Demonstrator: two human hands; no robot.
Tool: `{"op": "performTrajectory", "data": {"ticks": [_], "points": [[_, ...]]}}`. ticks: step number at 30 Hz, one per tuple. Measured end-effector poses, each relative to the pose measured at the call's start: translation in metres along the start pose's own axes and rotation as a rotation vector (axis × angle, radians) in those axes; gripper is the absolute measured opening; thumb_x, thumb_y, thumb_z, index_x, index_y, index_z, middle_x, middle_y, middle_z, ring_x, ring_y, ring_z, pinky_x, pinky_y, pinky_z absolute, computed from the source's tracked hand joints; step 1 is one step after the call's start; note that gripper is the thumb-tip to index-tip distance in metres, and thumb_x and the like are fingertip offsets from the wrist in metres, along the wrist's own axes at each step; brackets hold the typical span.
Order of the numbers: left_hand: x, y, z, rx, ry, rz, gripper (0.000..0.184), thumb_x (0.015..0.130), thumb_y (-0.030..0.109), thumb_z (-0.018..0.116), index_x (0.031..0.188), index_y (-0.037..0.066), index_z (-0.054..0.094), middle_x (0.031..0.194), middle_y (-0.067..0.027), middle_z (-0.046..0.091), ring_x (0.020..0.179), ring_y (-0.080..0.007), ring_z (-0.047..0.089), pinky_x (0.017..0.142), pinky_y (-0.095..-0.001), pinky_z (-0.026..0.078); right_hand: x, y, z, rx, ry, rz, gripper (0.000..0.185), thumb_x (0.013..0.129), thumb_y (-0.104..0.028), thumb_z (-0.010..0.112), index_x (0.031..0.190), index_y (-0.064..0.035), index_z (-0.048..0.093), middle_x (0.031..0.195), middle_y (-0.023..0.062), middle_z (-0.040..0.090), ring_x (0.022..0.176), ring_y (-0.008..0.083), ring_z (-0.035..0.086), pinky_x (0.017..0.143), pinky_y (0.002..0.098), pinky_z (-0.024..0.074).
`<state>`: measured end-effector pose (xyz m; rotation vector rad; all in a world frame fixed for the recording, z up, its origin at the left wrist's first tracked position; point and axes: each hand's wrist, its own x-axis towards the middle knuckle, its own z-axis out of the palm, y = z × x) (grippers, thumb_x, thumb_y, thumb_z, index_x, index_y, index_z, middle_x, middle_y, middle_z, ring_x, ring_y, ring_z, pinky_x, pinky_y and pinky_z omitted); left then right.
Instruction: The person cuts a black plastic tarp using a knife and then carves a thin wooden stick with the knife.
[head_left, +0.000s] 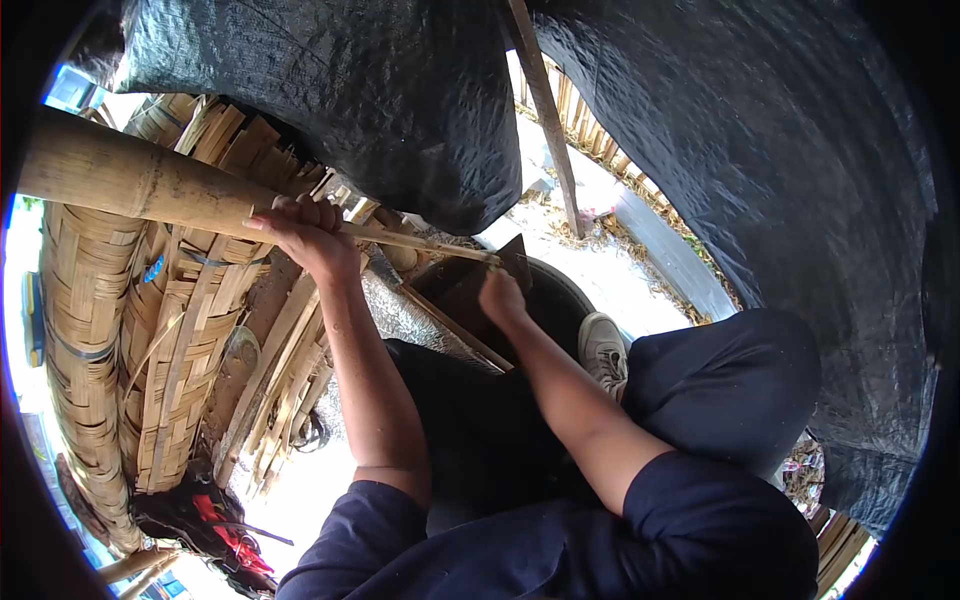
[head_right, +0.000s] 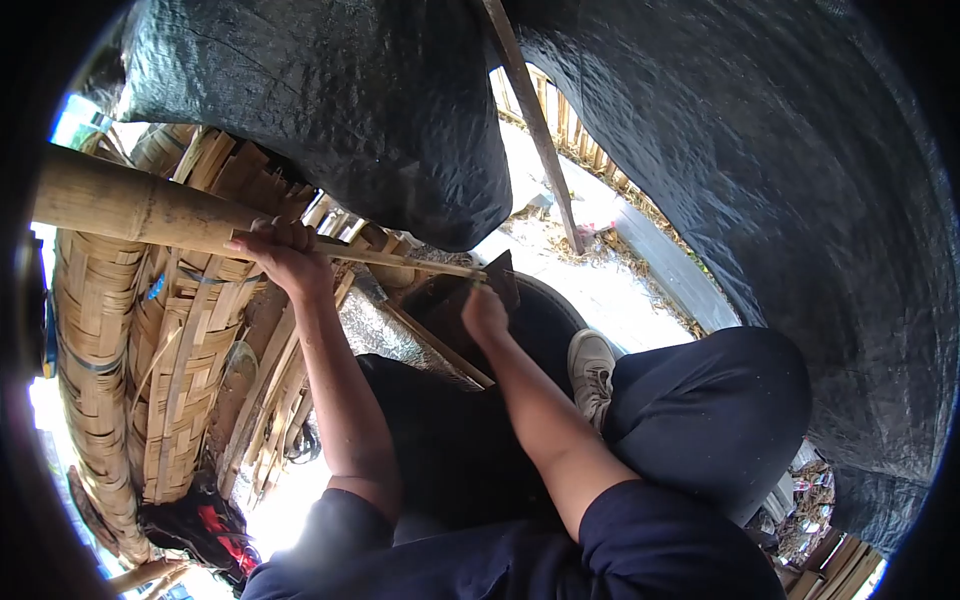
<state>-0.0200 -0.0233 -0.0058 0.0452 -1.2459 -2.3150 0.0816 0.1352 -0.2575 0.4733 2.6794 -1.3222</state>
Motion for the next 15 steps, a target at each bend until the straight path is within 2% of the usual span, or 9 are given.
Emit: {"op": "performTrajectory", "data": {"ticks": [2, 3, 5, 7, 10, 12, 14, 15], "points": [[-0.004, -0.002, 0.013, 0.033, -0.062, 0.014, 0.058, 0.089, 0.069, 0.031, 0.065, 0.017, 0.024, 0.054, 0.0053, 0.017, 0.047, -0.0075, 0.012, 0.042, -0.0259, 0.012, -0.001, 0.019, -0.003, -0.025, -0.028, 0.179, 0.023, 0.09, -0.014, 0.046, 0.087, 0.0039, 0.06, 0.08, 0.0275, 0.063, 0.077, 0.0412, 0.064, 0.067, 0.0481, 0.0523], [-0.006, -0.003, 0.022, 0.066, -0.122, 0.03, 0.059, 0.089, 0.07, 0.031, 0.064, 0.017, 0.022, 0.054, 0.0052, 0.016, 0.047, -0.0074, 0.012, 0.042, -0.0259, 0.012, -0.003, 0.013, -0.003, -0.03, -0.025, 0.178, 0.023, 0.09, -0.014, 0.046, 0.087, 0.0039, 0.06, 0.08, 0.0275, 0.063, 0.077, 0.0412, 0.064, 0.067, 0.0481, 0.0523], [-0.009, -0.003, 0.035, 0.069, -0.11, 0.013, 0.059, 0.089, 0.07, 0.031, 0.064, 0.017, 0.021, 0.054, 0.0051, 0.015, 0.047, -0.0072, 0.011, 0.042, -0.0257, 0.012, -0.013, -0.026, -0.005, -0.042, -0.038, -0.171, 0.021, 0.089, -0.011, 0.047, 0.085, 0.0054, 0.059, 0.08, 0.0281, 0.062, 0.075, 0.0411, 0.064, 0.067, 0.0476, 0.0523], [-0.009, -0.004, 0.034, 0.098, -0.094, 0.009, 0.06, 0.089, 0.071, 0.029, 0.064, 0.017, 0.021, 0.054, 0.005, 0.016, 0.046, -0.0071, 0.012, 0.041, -0.0253, 0.013, -0.028, -0.089, -0.013, 0.097, 0.106, -0.205, 0.019, 0.089, -0.009, 0.047, 0.087, 0.0069, 0.056, 0.075, 0.0275, 0.061, 0.067, 0.0414, 0.063, 0.061, 0.0479, 0.0523], [0.001, -0.005, 0.015, 0.069, -0.049, 0.022, 0.06, 0.088, 0.071, 0.029, 0.063, 0.017, 0.023, 0.053, 0.0052, 0.017, 0.046, -0.0073, 0.012, 0.041, -0.0257, 0.013, -0.034, -0.145, -0.033, 0.078, 0.18, -0.548, 0.019, 0.092, -0.011, 0.046, 0.095, 0.0077, 0.048, 0.067, 0.0273, 0.059, 0.061, 0.0421, 0.062, 0.051, 0.0469, 0.0505], [0.001, -0.003, 0.01, 0.086, -0.035, 0.031, 0.06, 0.088, 0.071, 0.029, 0.063, 0.017, 0.024, 0.053, 0.0054, 0.018, 0.046, -0.0074, 0.013, 0.041, -0.0256, 0.014, -0.028, -0.151, -0.03, 0.05, 0.161, -0.563, 0.018, 0.093, -0.011, 0.046, 0.098, 0.0062, 0.048, 0.067, 0.0278, 0.059, 0.064, 0.0433, 0.062, 0.053, 0.0491, 0.0502], [0.002, -0.002, 0.005, 0.106, 0.064, 0.05, 0.06, 0.089, 0.07, 0.028, 0.063, 0.016, 0.026, 0.052, 0.0052, 0.02, 0.046, -0.0073, 0.014, 0.041, -0.0246, 0.015, -0.021, -0.123, -0.02, 0.201, 0.016, -0.311, 0.017, 0.093, -0.012, 0.045, 0.099, 0.0038, 0.048, 0.068, 0.0276, 0.059, 0.065, 0.0433, 0.062, 0.054, 0.0513, 0.0489], [0.002, 0.0, 0.003, 0.107, 0.061, 0.055, 0.06, 0.089, 0.07, 0.028, 0.063, 0.016, 0.026, 0.052, 0.0052, 0.02, 0.046, -0.0073, 0.014, 0.041, -0.0246, 0.015, -0.018, -0.104, -0.02, 0.19, 0.019, -0.258, 0.015, 0.093, -0.012, 0.045, 0.099, 0.002, 0.048, 0.07, 0.0274, 0.06, 0.067, 0.043, 0.062, 0.055, 0.0519, 0.0481]]}}
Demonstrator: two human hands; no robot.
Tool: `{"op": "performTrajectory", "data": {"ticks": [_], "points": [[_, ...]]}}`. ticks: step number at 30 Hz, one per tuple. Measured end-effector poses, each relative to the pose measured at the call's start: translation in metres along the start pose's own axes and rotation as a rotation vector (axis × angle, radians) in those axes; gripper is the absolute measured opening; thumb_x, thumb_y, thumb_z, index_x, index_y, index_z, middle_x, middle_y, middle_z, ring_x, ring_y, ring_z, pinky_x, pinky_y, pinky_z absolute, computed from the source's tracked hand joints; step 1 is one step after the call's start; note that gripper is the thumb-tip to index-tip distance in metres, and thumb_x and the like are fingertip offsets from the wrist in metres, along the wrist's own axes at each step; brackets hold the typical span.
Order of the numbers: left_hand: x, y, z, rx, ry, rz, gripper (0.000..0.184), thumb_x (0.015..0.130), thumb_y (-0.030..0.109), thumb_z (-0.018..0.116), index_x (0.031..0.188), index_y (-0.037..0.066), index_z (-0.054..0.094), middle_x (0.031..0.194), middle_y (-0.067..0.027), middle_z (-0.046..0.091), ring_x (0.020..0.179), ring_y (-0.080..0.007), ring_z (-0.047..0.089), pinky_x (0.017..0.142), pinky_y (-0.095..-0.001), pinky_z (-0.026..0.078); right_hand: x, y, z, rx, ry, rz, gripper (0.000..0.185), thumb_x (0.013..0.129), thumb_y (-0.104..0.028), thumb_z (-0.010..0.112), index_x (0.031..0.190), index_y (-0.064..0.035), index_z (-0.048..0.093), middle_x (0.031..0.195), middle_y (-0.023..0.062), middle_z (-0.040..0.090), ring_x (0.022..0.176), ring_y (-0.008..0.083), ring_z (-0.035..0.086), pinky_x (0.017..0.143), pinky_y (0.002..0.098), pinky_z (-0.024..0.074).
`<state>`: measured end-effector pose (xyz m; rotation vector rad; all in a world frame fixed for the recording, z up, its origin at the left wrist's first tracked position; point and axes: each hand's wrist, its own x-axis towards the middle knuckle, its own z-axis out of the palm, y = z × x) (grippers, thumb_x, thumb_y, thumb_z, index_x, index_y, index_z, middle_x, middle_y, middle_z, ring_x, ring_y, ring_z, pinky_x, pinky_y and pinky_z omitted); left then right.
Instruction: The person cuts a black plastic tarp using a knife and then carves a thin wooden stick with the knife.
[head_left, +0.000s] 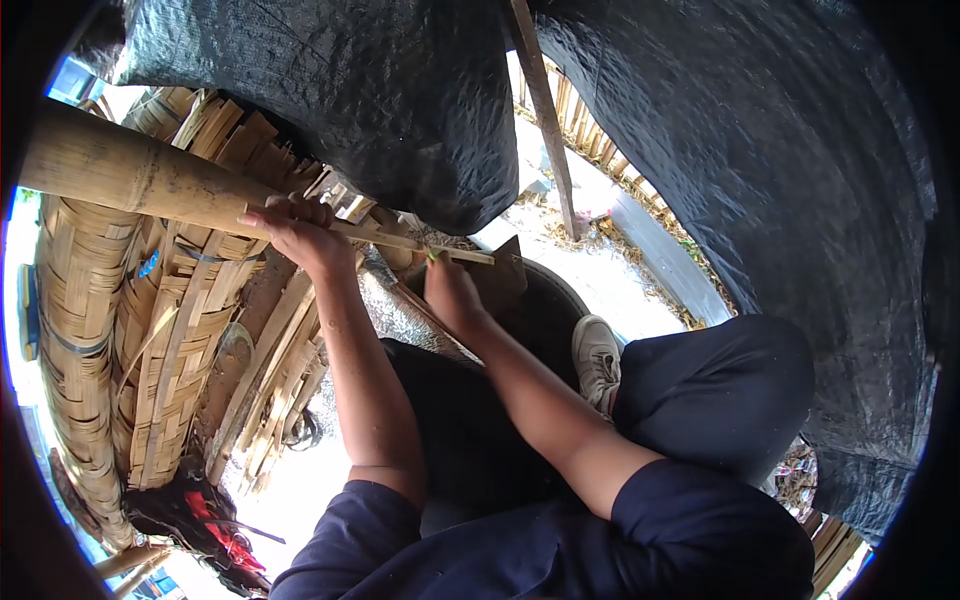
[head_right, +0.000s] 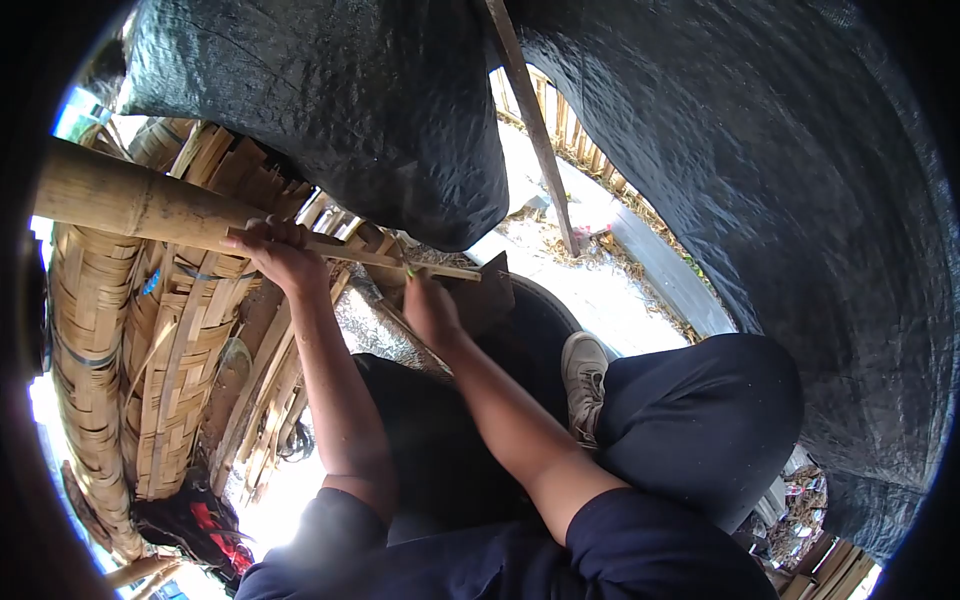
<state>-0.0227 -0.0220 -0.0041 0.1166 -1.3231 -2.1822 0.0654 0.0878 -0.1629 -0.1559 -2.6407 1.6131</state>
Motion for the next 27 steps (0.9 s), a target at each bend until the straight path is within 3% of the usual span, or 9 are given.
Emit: {"op": "performTrajectory", "data": {"ticks": [4, 7, 9, 10, 12, 15, 17, 20, 27], "points": [[0.004, 0.002, -0.004, 0.053, 0.147, 0.012, 0.059, 0.091, 0.068, 0.026, 0.062, 0.016, 0.027, 0.052, 0.0046, 0.022, 0.045, -0.0076, 0.017, 0.041, -0.0235, 0.017, 0.003, 0.015, 0.009, -0.068, -0.008, -0.133, 0.017, 0.093, -0.013, 0.046, 0.098, 0.0032, 0.048, 0.073, 0.0275, 0.061, 0.069, 0.0433, 0.062, 0.058, 0.0512, 0.0491], [0.002, 0.001, 0.005, 0.066, 0.147, 0.016, 0.06, 0.092, 0.068, 0.024, 0.062, 0.016, 0.027, 0.053, 0.0042, 0.022, 0.045, -0.0077, 0.018, 0.041, -0.0238, 0.018, 0.002, -0.029, 0.006, -0.134, -0.162, 0.118, 0.022, 0.091, -0.013, 0.047, 0.095, 0.0087, 0.048, 0.076, 0.0294, 0.061, 0.072, 0.0402, 0.064, 0.064, 0.0494, 0.0511], [-0.002, 0.0, 0.009, 0.083, 0.094, 0.014, 0.06, 0.092, 0.068, 0.023, 0.062, 0.017, 0.026, 0.053, 0.0041, 0.023, 0.045, -0.0078, 0.018, 0.041, -0.0242, 0.019, 0.0, -0.035, 0.002, -0.829, -0.131, -0.653, 0.023, 0.09, -0.013, 0.049, 0.097, 0.0088, 0.046, 0.077, 0.0299, 0.062, 0.073, 0.0404, 0.065, 0.064, 0.0495, 0.0522], [-0.003, 0.001, 0.011, 0.084, 0.1, -0.001, 0.059, 0.092, 0.068, 0.023, 0.062, 0.017, 0.026, 0.053, 0.0041, 0.023, 0.045, -0.0078, 0.018, 0.041, -0.0247, 0.019, -0.001, -0.031, 0.004, -0.826, -0.138, -0.646, 0.023, 0.09, -0.013, 0.049, 0.097, 0.0088, 0.046, 0.077, 0.0299, 0.062, 0.073, 0.0404, 0.065, 0.064, 0.0495, 0.0522], [-0.003, 0.001, 0.011, 0.078, 0.102, -0.011, 0.058, 0.093, 0.067, 0.023, 0.062, 0.017, 0.026, 0.053, 0.0045, 0.023, 0.045, -0.0075, 0.017, 0.041, -0.025, 0.018, 0.004, -0.019, 0.006, -0.237, -0.128, -0.144, 0.023, 0.091, -0.012, 0.047, 0.1, 0.0088, 0.045, 0.073, 0.0286, 0.062, 0.069, 0.0406, 0.064, 0.06, 0.0493, 0.0519], [-0.001, 0.003, 0.009, 0.071, 0.136, -0.002, 0.058, 0.093, 0.066, 0.024, 0.062, 0.017, 0.026, 0.053, 0.0047, 0.023, 0.045, -0.0071, 0.017, 0.042, -0.0244, 0.017, -0.002, 0.004, -0.005, -0.07, -0.081, 0.002, 0.026, 0.088, -0.013, 0.05, 0.103, 0.0088, 0.049, 0.085, 0.0296, 0.061, 0.066, 0.0372, 0.066, 0.061, 0.0468, 0.0538], [-0.002, 0.003, 0.005, 0.074, 0.142, 0.004, 0.057, 0.093, 0.066, 0.025, 0.063, 0.017, 0.025, 0.053, 0.005, 0.022, 0.045, -0.0069, 0.017, 0.042, -0.0241, 0.015, -0.001, -0.005, 0.008, -0.056, -0.086, 0.014, 0.02, 0.093, -0.011, 0.043, 0.096, 0.0085, 0.046, 0.067, 0.0278, 0.058, 0.062, 0.04, 0.063, 0.056, 0.0468, 0.0517], [-0.002, 0.002, 0.01, 0.041, 0.038, 0.007, 0.058, 0.092, 0.067, 0.024, 0.063, 0.017, 0.025, 0.054, 0.0048, 0.022, 0.045, -0.007, 0.017, 0.042, -0.0241, 0.015, -0.006, -0.049, -0.005, -0.25, 0.005, -0.494, 0.023, 0.092, -0.012, 0.045, 0.096, 0.0106, 0.046, 0.069, 0.0288, 0.059, 0.063, 0.0397, 0.063, 0.056, 0.0474, 0.0516], [0.001, 0.004, 0.009, 0.049, 0.077, -0.019, 0.059, 0.092, 0.068, 0.024, 0.062, 0.017, 0.024, 0.053, 0.0042, 0.02, 0.046, -0.0079, 0.015, 0.042, -0.0248, 0.015, 0.003, 0.003, -0.009, -0.027, -0.132, 0.025, 0.02, 0.089, -0.007, 0.046, 0.102, 0.0075, 0.047, 0.078, 0.0297, 0.062, 0.071, 0.0393, 0.065, 0.06, 0.047, 0.0535]]}}
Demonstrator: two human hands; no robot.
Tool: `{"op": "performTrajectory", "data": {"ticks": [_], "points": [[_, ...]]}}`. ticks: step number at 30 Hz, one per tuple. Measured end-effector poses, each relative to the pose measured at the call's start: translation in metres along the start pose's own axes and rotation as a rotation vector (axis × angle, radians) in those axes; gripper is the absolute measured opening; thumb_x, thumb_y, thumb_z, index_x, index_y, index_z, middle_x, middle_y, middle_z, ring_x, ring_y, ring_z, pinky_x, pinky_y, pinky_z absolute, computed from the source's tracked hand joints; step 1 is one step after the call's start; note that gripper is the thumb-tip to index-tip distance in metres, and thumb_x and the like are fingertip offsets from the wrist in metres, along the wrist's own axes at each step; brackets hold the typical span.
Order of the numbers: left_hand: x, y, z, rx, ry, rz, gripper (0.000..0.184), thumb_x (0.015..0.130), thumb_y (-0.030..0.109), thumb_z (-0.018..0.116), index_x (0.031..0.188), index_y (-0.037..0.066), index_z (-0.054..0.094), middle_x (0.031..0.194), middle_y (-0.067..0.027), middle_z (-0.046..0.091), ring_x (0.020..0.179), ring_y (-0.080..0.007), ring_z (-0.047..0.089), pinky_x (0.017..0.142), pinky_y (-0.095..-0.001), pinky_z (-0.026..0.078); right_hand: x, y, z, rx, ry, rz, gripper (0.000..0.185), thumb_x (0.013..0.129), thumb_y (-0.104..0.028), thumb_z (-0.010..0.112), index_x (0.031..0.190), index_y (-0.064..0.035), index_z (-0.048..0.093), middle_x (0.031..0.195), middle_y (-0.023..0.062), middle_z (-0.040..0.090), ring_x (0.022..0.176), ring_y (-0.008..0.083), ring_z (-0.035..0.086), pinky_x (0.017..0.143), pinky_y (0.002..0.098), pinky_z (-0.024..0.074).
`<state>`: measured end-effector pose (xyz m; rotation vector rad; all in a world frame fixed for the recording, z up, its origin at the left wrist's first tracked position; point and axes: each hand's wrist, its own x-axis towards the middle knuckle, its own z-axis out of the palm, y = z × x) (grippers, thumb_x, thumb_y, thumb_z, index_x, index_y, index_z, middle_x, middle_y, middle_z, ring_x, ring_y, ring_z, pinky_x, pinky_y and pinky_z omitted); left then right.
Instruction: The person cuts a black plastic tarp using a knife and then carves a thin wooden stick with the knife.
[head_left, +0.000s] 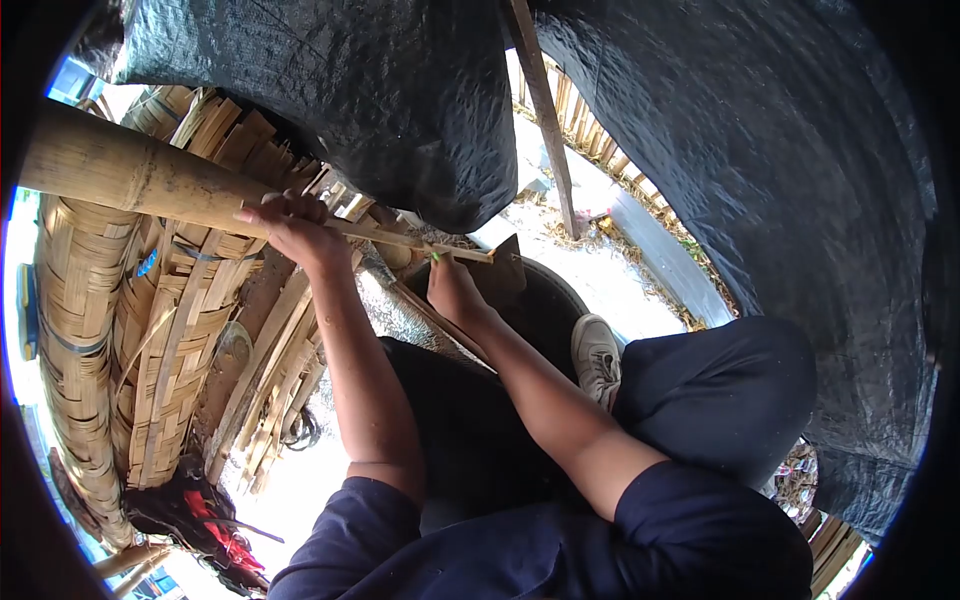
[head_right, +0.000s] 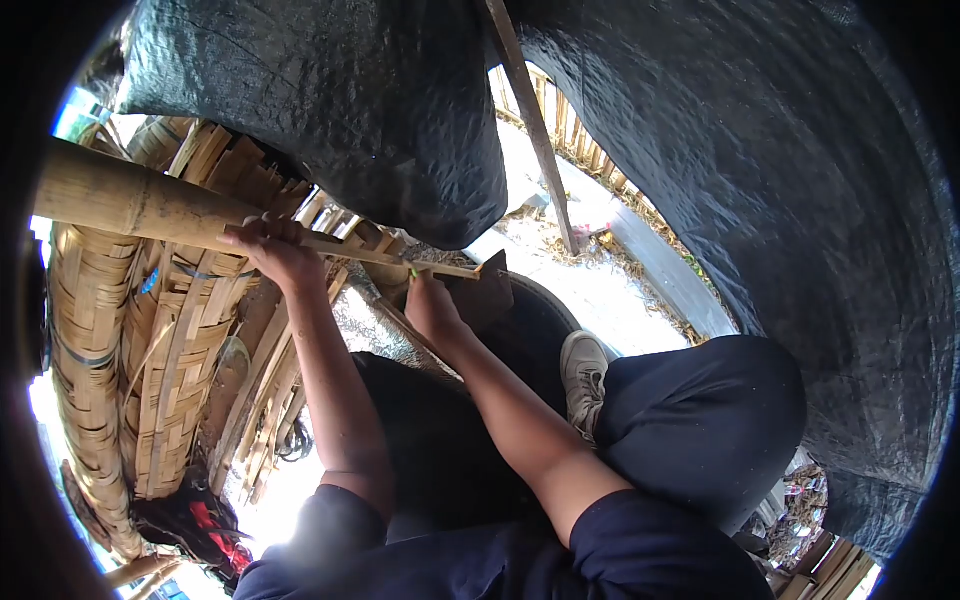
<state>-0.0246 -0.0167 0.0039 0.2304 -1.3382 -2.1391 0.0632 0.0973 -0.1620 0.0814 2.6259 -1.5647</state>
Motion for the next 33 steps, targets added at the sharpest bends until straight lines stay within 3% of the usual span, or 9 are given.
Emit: {"op": "performTrajectory", "data": {"ticks": [4, 6, 8, 14, 17, 18, 20, 28, 33], "points": [[-0.001, -0.004, -0.001, 0.01, -0.055, 0.03, 0.06, 0.091, 0.069, 0.024, 0.061, 0.017, 0.023, 0.054, 0.0038, 0.021, 0.046, -0.0082, 0.015, 0.042, -0.0254, 0.016, -0.006, -0.056, 0.0, -0.34, -0.006, -0.249, 0.019, 0.089, -0.007, 0.046, 0.1, 0.0078, 0.043, 0.075, 0.0295, 0.062, 0.075, 0.0411, 0.065, 0.061, 0.049, 0.0532], [-0.002, -0.004, 0.001, 0.017, -0.039, 0.018, 0.06, 0.091, 0.069, 0.024, 0.061, 0.017, 0.024, 0.053, 0.0041, 0.019, 0.045, -0.008, 0.016, 0.041, -0.0255, 0.016, -0.011, -0.051, 0.001, -0.311, -0.002, -0.207, 0.017, 0.089, -0.007, 0.047, 0.098, 0.007, 0.043, 0.075, 0.0285, 0.063, 0.074, 0.0413, 0.065, 0.062, 0.048, 0.0539], [0.0, -0.008, 0.001, 0.011, -0.056, 0.021, 0.06, 0.092, 0.068, 0.023, 0.061, 0.017, 0.024, 0.052, 0.0039, 0.021, 0.043, -0.0078, 0.018, 0.041, -0.0249, 0.017, -0.004, -0.009, 0.012, -0.137, -0.007, 0.256, 0.018, 0.088, -0.007, 0.047, 0.099, 0.0065, 0.043, 0.077, 0.0279, 0.063, 0.075, 0.0406, 0.066, 0.063, 0.0461, 0.0547], [0.002, -0.003, -0.005, 0.03, 0.019, 0.018, 0.059, 0.092, 0.067, 0.02, 0.061, 0.018, 0.025, 0.05, 0.0043, 0.023, 0.042, -0.0068, 0.018, 0.039, -0.0239, 0.017, -0.002, -0.037, 0.004, -0.199, -0.107, 0.204, 0.02, 0.088, -0.006, 0.045, 0.102, 0.0082, 0.042, 0.081, 0.0305, 0.062, 0.08, 0.0419, 0.064, 0.069, 0.0472, 0.0539], [-0.004, -0.005, 0.003, 0.018, -0.117, 0.046, 0.058, 0.093, 0.066, 0.017, 0.06, 0.018, 0.023, 0.051, 0.005, 0.019, 0.044, -0.0073, 0.015, 0.039, -0.0239, 0.017, -0.009, -0.052, -0.015, -0.074, -0.049, 0.03, 0.021, 0.091, -0.01, 0.042, 0.101, 0.0094, 0.043, 0.08, 0.0299, 0.062, 0.077, 0.043, 0.063, 0.066, 0.0481, 0.053], [-0.006, -0.004, 0.003, 0.021, -0.111, 0.042, 0.058, 0.093, 0.066, 0.017, 0.06, 0.018, 0.023, 0.051, 0.005, 0.019, 0.044, -0.0073, 0.015, 0.039, -0.0239, 0.017, -0.004, -0.009, 0.013, -0.318, 0.017, -0.112, 0.022, 0.093, -0.011, 0.04, 0.1, 0.0086, 0.044, 0.079, 0.0295, 0.062, 0.074, 0.0433, 0.063, 0.065, 0.0481, 0.0526], [-0.006, -0.002, 0.009, 0.074, -0.03, 0.016, 0.058, 0.093, 0.066, 0.017, 0.06, 0.018, 0.024, 0.051, 0.0053, 0.02, 0.043, -0.007, 0.016, 0.039, -0.0243, 0.016, -0.01, -0.004, -0.012, -0.08, -0.055, 0.093, 0.023, 0.094, -0.013, 0.039, 0.102, 0.0084, 0.045, 0.079, 0.0286, 0.062, 0.075, 0.0431, 0.063, 0.065, 0.0481, 0.052], [-0.011, -0.003, 0.01, -0.033, -0.168, 0.026, 0.061, 0.09, 0.07, 0.025, 0.061, 0.017, 0.023, 0.053, 0.0047, 0.019, 0.044, -0.0071, 0.014, 0.04, -0.0246, 0.015, -0.008, -0.077, -0.038, 0.022, -0.074, 0.086, 0.023, 0.094, -0.014, 0.04, 0.102, 0.007, 0.048, 0.082, 0.0317, 0.059, 0.08, 0.0437, 0.062, 0.068, 0.0506, 0.0503], [-0.016, -0.001, 0.022, -0.013, -0.175, 0.009, 0.061, 0.09, 0.069, 0.028, 0.061, 0.016, 0.024, 0.053, 0.0043, 0.02, 0.045, -0.0073, 0.016, 0.04, -0.0245, 0.015, -0.043, 0.105, -0.009, -0.235, -0.122, 0.447, 0.026, 0.09, -0.015, 0.046, 0.1, 0.0084, 0.054, 0.086, 0.0298, 0.063, 0.084, 0.0413, 0.064, 0.073, 0.0494, 0.0516]]}}
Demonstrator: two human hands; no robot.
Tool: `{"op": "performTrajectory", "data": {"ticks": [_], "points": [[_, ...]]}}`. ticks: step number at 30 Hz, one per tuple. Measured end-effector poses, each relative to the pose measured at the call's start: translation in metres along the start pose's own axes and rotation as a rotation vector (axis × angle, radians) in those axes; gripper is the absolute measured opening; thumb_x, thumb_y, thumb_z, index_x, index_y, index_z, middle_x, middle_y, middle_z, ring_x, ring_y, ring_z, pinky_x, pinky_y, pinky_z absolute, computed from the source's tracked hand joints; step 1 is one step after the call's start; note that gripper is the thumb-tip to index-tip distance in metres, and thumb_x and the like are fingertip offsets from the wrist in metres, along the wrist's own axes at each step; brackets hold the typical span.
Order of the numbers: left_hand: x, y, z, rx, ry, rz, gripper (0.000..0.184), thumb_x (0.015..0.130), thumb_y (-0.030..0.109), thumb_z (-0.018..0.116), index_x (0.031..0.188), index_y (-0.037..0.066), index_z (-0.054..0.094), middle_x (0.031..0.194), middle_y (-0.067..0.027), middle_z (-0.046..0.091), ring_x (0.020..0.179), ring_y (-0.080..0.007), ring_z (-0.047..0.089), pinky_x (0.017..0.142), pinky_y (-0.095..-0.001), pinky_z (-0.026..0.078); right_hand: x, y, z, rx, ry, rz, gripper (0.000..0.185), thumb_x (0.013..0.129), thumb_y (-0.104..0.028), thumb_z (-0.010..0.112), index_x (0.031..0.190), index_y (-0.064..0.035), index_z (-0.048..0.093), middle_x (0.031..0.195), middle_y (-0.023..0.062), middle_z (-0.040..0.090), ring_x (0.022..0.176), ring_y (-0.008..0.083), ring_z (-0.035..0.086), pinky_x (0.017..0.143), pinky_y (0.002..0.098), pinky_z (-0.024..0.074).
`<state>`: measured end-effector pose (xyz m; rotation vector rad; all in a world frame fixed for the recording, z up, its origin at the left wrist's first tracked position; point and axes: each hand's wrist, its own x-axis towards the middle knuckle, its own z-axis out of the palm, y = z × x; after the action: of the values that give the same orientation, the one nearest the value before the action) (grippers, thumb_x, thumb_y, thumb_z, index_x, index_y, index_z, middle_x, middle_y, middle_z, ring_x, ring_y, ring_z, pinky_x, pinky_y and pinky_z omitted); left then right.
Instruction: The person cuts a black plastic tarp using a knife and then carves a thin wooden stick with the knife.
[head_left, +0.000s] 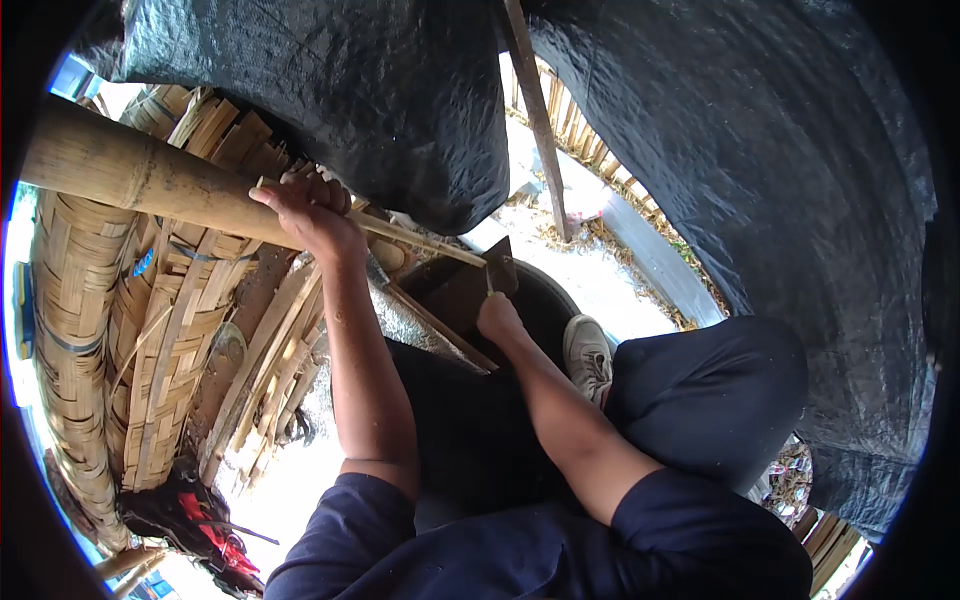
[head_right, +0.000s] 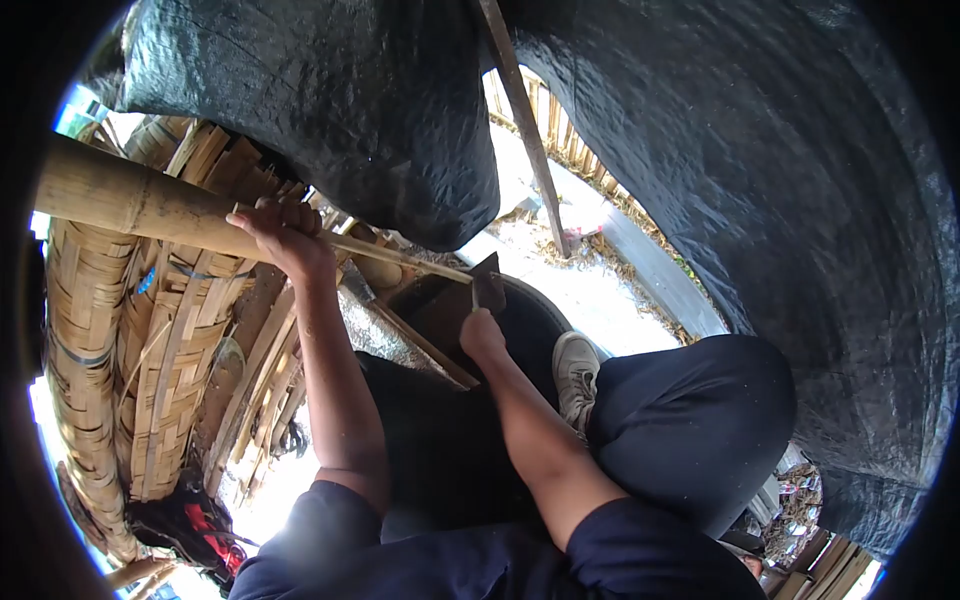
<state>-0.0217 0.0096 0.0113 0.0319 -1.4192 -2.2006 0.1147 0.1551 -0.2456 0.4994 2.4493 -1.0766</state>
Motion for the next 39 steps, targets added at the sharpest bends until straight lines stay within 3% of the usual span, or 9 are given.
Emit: {"op": "performTrajectory", "data": {"ticks": [4, 7, 11, 14, 18, 21, 30, 35, 39], "points": [[-0.003, -0.001, 0.001, -0.033, -0.005, 0.007, 0.06, 0.092, 0.067, 0.028, 0.061, 0.016, 0.023, 0.054, 0.0044, 0.021, 0.045, -0.0073, 0.017, 0.04, -0.025, 0.015, -0.019, -0.067, -0.027, 0.13, 0.371, -0.387, 0.02, 0.09, -0.01, 0.045, 0.092, 0.004, 0.06, 0.078, 0.0278, 0.062, 0.077, 0.0437, 0.062, 0.069, 0.0494, 0.0511], [-0.004, 0.003, 0.003, -0.02, 0.029, 0.003, 0.059, 0.092, 0.067, 0.027, 0.061, 0.016, 0.023, 0.054, 0.0045, 0.021, 0.045, -0.0074, 0.017, 0.041, -0.0247, 0.015, -0.045, -0.131, -0.05, 0.258, 0.26, -0.443, 0.016, 0.092, -0.012, 0.046, 0.096, 0.0024, 0.05, 0.071, 0.0258, 0.061, 0.069, 0.0458, 0.06, 0.06, 0.0525, 0.0486], [-0.008, 0.007, 0.003, 0.021, 0.102, 0.031, 0.058, 0.094, 0.064, 0.025, 0.061, 0.016, 0.023, 0.054, 0.0045, 0.02, 0.045, -0.0072, 0.019, 0.04, -0.0252, 0.015, -0.017, -0.094, -0.01, 0.203, 0.286, -0.301, 0.017, 0.093, -0.012, 0.046, 0.099, 0.0032, 0.048, 0.072, 0.0273, 0.06, 0.07, 0.0461, 0.06, 0.06, 0.0522, 0.0482], [0.009, -0.001, -0.023, 0.025, 0.207, 0.014, 0.058, 0.095, 0.064, 0.024, 0.061, 0.016, 0.024, 0.054, 0.0046, 0.019, 0.045, -0.0072, 0.019, 0.04, -0.0253, 0.015, 0.008, -0.086, 0.002, 0.169, 0.322, -0.614, 0.021, 0.093, -0.013, 0.045, 0.098, 0.0069, 0.047, 0.074, 0.0285, 0.059, 0.07, 0.0454, 0.059, 0.063, 0.0504, 0.0483], [0.007, 0.0, -0.024, 0.004, 0.177, -0.012, 0.057, 0.095, 0.062, 0.024, 0.062, 0.016, 0.025, 0.054, 0.0046, 0.021, 0.045, -0.007, 0.019, 0.041, -0.0241, 0.017, -0.037, -0.14, -0.044, 0.152, 0.26, -0.531, 0.021, 0.094, -0.016, 0.045, 0.093, 0.0046, 0.047, 0.072, 0.0295, 0.059, 0.069, 0.0443, 0.06, 0.061, 0.0496, 0.0489], [-0.001, 0.006, -0.001, 0.021, 0.192, 0.016, 0.057, 0.095, 0.061, 0.026, 0.062, 0.016, 0.026, 0.054, 0.0048, 0.023, 0.045, -0.0064, 0.02, 0.041, -0.0236, 0.017, -0.031, -0.102, -0.023, 0.102, 0.231, -0.31, 0.022, 0.094, -0.017, 0.045, 0.092, 0.0045, 0.047, 0.073, 0.0309, 0.059, 0.072, 0.044, 0.062, 0.062, 0.0486, 0.05], [0.006, 0.003, -0.018, -0.045, 0.156, -0.017, 0.056, 0.096, 0.06, 0.029, 0.062, 0.015, 0.027, 0.053, 0.0049, 0.024, 0.045, -0.0062, 0.022, 0.041, -0.0235, 0.019, -0.033, -0.13, -0.037, 0.204, 0.326, -0.599, 0.019, 0.094, -0.015, 0.046, 0.095, 0.0033, 0.049, 0.076, 0.0284, 0.06, 0.073, 0.0452, 0.06, 0.063, 0.0505, 0.049], [0.012, -0.002, -0.027, -0.073, 0.167, -0.031, 0.057, 0.094, 0.062, 0.029, 0.063, 0.015, 0.029, 0.053, 0.0045, 0.024, 0.045, -0.0065, 0.022, 0.041, -0.0234, 0.019, -0.002, -0.101, -0.015, 0.065, 0.455, -0.555, 0.018, 0.094, -0.015, 0.046, 0.087, 0.0012, 0.049, 0.075, 0.0287, 0.06, 0.073, 0.045, 0.06, 0.06, 0.05, 0.0488], [0.005, 0.003, -0.017, -0.074, 0.118, -0.009, 0.057, 0.094, 0.062, 0.03, 0.061, 0.015, 0.031, 0.051, 0.0043, 0.023, 0.043, -0.0072, 0.021, 0.04, -0.0241, 0.018, -0.043, -0.15, -0.069, 0.232, 0.434, -0.447, 0.021, 0.095, -0.016, 0.045, 0.083, 0.0002, 0.051, 0.07, 0.0281, 0.059, 0.071, 0.0449, 0.061, 0.058, 0.0501, 0.0493]]}}
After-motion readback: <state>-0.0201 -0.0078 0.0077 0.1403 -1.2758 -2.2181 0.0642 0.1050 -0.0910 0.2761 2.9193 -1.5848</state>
